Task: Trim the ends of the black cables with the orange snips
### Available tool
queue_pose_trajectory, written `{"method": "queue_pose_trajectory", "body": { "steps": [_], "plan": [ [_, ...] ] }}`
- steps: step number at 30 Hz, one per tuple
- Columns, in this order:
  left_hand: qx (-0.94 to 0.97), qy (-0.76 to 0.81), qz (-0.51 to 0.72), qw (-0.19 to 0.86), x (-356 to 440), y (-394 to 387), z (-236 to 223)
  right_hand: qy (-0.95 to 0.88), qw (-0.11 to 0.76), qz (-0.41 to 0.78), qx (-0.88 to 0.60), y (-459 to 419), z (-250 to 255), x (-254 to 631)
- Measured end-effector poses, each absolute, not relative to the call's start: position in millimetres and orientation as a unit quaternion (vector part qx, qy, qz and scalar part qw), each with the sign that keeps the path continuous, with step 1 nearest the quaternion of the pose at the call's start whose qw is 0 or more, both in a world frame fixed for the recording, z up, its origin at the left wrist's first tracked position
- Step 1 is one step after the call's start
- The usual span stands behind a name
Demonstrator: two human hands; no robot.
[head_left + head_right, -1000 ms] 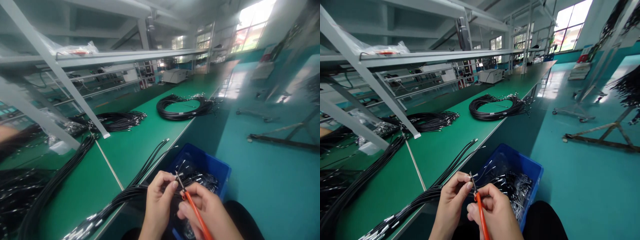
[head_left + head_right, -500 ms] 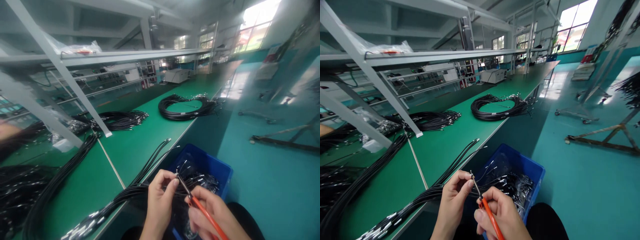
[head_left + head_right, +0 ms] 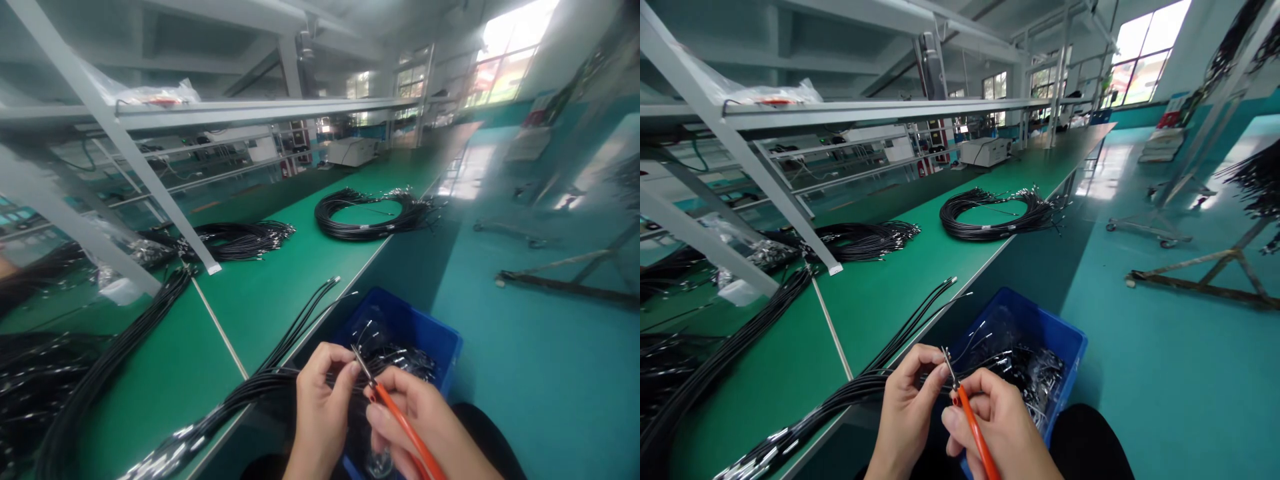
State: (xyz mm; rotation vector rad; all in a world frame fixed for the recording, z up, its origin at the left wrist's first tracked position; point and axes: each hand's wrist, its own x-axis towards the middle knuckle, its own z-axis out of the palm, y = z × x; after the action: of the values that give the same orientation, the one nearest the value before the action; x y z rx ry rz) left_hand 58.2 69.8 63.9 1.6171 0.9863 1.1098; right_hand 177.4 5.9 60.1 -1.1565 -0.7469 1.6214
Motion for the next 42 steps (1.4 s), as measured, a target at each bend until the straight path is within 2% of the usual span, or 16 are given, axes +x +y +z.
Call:
{"method": "queue_pose_trajectory", "body": {
  "steps": [10,18,24,26,32,38,42],
  "plan": [
    [0.678,0.407,0.439,0.425,59.0,70.1,62.5,-0.335,0.466,0.612,-0.544,2.2,56.3,175.7],
    [0.703,0.409,0.429,0.394,60.6,67.5,63.9,-0.309,0.665,0.313,-0.603,5.3,61.1,169.0],
    [0.726,0.409,0.407,0.374,62.4,61.9,63.8,-0.351,0.675,0.252,-0.598,29.3,57.7,165.6],
    [0.725,0.413,0.409,0.370,62.6,60.0,63.1,-0.334,0.681,0.258,-0.598,30.9,54.7,162.2],
    [0.701,0.423,0.440,0.368,63.4,57.0,62.8,-0.265,0.724,0.406,-0.490,29.4,51.1,151.4],
    [0.706,0.422,0.424,0.379,61.2,60.3,64.2,-0.230,0.737,0.445,-0.453,29.0,50.5,149.7],
    [0.690,0.419,0.401,0.433,58.2,64.2,65.2,-0.221,0.724,0.446,-0.477,25.1,53.4,153.5]
  ]
}}
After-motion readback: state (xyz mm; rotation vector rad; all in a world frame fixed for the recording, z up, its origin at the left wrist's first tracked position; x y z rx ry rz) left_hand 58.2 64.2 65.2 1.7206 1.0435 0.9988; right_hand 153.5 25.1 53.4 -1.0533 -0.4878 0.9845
